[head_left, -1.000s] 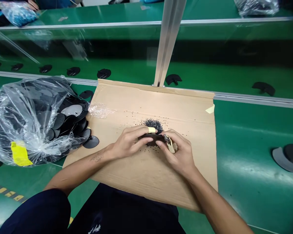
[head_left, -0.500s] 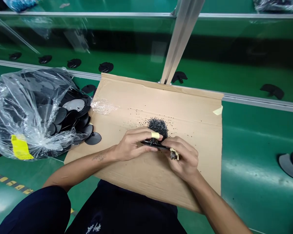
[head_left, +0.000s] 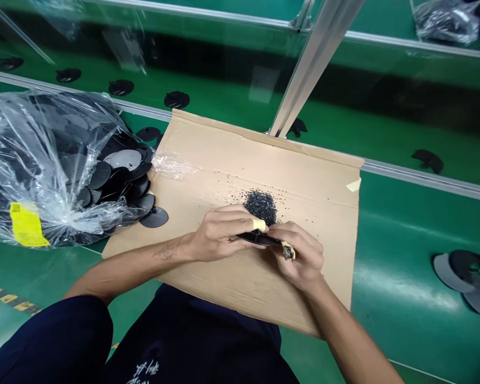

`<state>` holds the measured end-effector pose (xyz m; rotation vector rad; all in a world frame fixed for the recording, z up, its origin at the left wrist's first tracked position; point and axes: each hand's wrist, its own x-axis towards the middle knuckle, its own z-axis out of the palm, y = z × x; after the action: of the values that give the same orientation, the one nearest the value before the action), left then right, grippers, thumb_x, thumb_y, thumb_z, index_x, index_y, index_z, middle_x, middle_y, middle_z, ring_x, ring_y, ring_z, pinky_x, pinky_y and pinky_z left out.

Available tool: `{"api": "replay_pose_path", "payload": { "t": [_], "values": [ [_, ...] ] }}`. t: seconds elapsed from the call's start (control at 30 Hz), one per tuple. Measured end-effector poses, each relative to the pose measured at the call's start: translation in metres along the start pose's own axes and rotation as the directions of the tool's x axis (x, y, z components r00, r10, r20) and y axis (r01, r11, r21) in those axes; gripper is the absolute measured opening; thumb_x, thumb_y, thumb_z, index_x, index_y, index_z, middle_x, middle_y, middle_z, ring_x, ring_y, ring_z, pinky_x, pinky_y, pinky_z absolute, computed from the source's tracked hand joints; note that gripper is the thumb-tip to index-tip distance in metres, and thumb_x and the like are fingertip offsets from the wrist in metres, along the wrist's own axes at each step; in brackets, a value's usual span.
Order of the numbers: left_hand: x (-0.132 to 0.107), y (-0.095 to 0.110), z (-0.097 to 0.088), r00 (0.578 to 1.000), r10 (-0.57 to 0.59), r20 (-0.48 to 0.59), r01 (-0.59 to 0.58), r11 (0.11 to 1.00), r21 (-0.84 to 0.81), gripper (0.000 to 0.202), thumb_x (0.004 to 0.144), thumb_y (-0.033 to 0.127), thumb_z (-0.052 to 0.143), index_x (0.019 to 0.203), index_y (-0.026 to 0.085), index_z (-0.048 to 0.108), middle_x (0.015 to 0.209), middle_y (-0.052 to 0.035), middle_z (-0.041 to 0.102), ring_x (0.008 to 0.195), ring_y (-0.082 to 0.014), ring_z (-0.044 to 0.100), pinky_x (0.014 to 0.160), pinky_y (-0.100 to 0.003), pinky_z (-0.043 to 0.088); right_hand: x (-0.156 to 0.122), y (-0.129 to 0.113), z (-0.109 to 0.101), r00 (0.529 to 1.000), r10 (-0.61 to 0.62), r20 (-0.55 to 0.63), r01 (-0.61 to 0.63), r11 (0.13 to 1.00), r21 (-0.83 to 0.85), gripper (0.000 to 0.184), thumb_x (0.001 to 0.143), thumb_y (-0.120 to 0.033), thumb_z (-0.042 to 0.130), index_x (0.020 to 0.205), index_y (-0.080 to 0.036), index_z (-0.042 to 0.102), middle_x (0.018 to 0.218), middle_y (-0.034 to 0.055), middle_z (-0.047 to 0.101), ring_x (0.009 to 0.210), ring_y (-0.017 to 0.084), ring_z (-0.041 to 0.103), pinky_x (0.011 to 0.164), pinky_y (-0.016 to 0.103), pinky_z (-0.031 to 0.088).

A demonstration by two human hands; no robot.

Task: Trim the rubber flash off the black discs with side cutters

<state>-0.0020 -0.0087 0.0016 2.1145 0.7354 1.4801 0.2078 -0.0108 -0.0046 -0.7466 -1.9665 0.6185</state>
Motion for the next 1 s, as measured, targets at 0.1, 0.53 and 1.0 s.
{"api": "replay_pose_path", "payload": {
  "t": [0.1, 0.53, 1.0],
  "values": [
    [0.001, 0.001, 0.001, 1.000, 0.005, 0.006, -0.005, 1.000, 0.005, 0.024, 0.095, 0.021, 0.068, 0.119, 0.022, 0.070, 0.096, -0.0071, 0.079, 0.085, -0.0168, 0.073, 0.076, -0.032, 0.060, -0.001, 0.001, -0.001, 1.000, -0.009, 0.001, 0.009, 1.000, -0.001, 0.020, 0.093, -0.015, 0.057, 0.106, -0.024, 0.069, 0.095, 0.0073, 0.076, 0.079, 0.021, 0.073, 0.067, 0.036, 0.060],
    [0.002, 0.003, 0.002, 0.999, -0.023, 0.033, 0.023, 1.000, -0.007, 0.019, 0.094, 0.027, 0.071, 0.112, 0.019, 0.072, 0.091, -0.0066, 0.079, 0.081, -0.0163, 0.073, 0.075, -0.032, 0.061, -0.001, 0.001, -0.003, 1.000, 0.016, 0.023, -0.018, 0.996, 0.084, 0.022, 0.093, -0.010, 0.059, 0.106, -0.023, 0.070, 0.097, 0.0072, 0.074, 0.082, 0.019, 0.072, 0.069, 0.034, 0.059],
    [0.003, -0.014, -0.004, 0.991, -0.091, 0.102, 0.092, 0.996, -0.011, 0.023, 0.095, 0.027, 0.070, 0.115, 0.016, 0.070, 0.089, -0.0057, 0.071, 0.080, -0.0136, 0.066, 0.071, -0.027, 0.056, 0.015, 0.010, -0.026, 0.986, 0.125, 0.113, -0.111, 0.986, -0.122, 0.026, 0.092, -0.014, 0.062, 0.116, -0.022, 0.070, 0.100, 0.0085, 0.075, 0.086, 0.022, 0.071, 0.073, 0.036, 0.057]
  ]
}}
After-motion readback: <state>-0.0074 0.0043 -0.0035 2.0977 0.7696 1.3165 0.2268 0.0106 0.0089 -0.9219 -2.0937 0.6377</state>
